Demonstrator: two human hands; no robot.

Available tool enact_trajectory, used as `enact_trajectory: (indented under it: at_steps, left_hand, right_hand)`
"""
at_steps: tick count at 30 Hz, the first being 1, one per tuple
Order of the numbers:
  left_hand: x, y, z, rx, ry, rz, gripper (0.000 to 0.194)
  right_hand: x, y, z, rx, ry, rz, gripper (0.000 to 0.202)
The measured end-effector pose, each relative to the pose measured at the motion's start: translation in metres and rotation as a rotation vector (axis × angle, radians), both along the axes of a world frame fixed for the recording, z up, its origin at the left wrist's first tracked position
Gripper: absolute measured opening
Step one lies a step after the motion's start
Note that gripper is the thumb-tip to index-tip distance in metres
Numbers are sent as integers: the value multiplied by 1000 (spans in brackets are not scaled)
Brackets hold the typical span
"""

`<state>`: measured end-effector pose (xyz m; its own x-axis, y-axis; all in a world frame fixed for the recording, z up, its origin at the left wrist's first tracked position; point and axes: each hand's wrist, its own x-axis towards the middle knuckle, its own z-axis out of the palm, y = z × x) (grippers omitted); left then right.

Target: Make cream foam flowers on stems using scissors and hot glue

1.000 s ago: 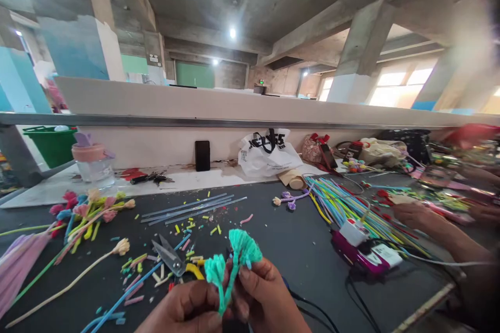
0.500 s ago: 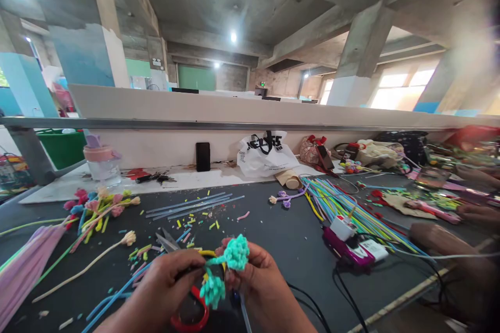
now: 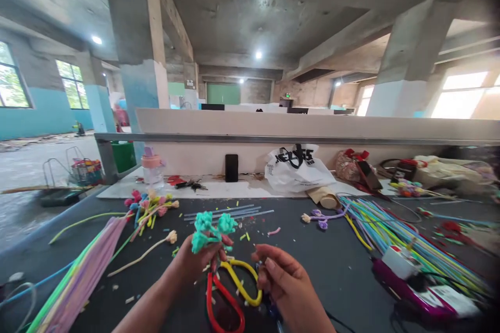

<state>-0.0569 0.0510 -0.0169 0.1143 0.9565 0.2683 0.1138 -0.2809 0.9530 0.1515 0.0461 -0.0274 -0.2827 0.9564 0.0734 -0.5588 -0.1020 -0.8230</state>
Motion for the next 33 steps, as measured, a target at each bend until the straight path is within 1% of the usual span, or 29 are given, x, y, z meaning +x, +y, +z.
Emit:
enact_trajectory:
  at_steps: [3, 7, 9, 14, 17, 21, 23, 26, 27, 29, 31, 33]
  left_hand:
    - [3, -1, 2, -4, -19, -14, 32]
    - [8, -5, 8, -75, -38, -70, 34]
    - [9, -6, 7, -95, -35, -110, 34]
    - [12, -5, -1, -80, -68, -190, 32]
    - [12, -5, -3, -116, -94, -227, 32]
    - [11, -7, -3, -181, -63, -301, 38]
    - [11, -10, 0, -200, -23, -301, 41]
    - [11, -17, 11, -205, 82, -242, 38]
    - [9, -18, 17, -206, 133, -207, 35]
    - [0, -20, 29, -203, 245, -98, 29]
    - [-18, -20, 40, -181, 364, 65, 22]
    - [-45, -17, 47, -174, 499, 232, 15]
  right_hand:
    - [2, 0, 3, 1, -24, 7, 27]
    - [4, -4, 8, 28, -12, 3, 27]
    - [4, -5, 9, 35, -7, -2, 25]
    - [5, -3, 10, 54, 13, -19, 24]
    - [4, -3, 10, 64, 15, -12, 23]
    - [3, -3, 8, 66, 24, 4, 22]
    - [3, -1, 6, 69, 16, 8, 23]
    - [4, 2, 4, 83, -16, -26, 24]
    - [6, 3, 4, 90, -32, -50, 25]
    - [8, 6, 3, 118, -84, -102, 27]
    - [12, 7, 3, 176, -180, -172, 29]
    - [14, 6, 4, 259, -312, -240, 30]
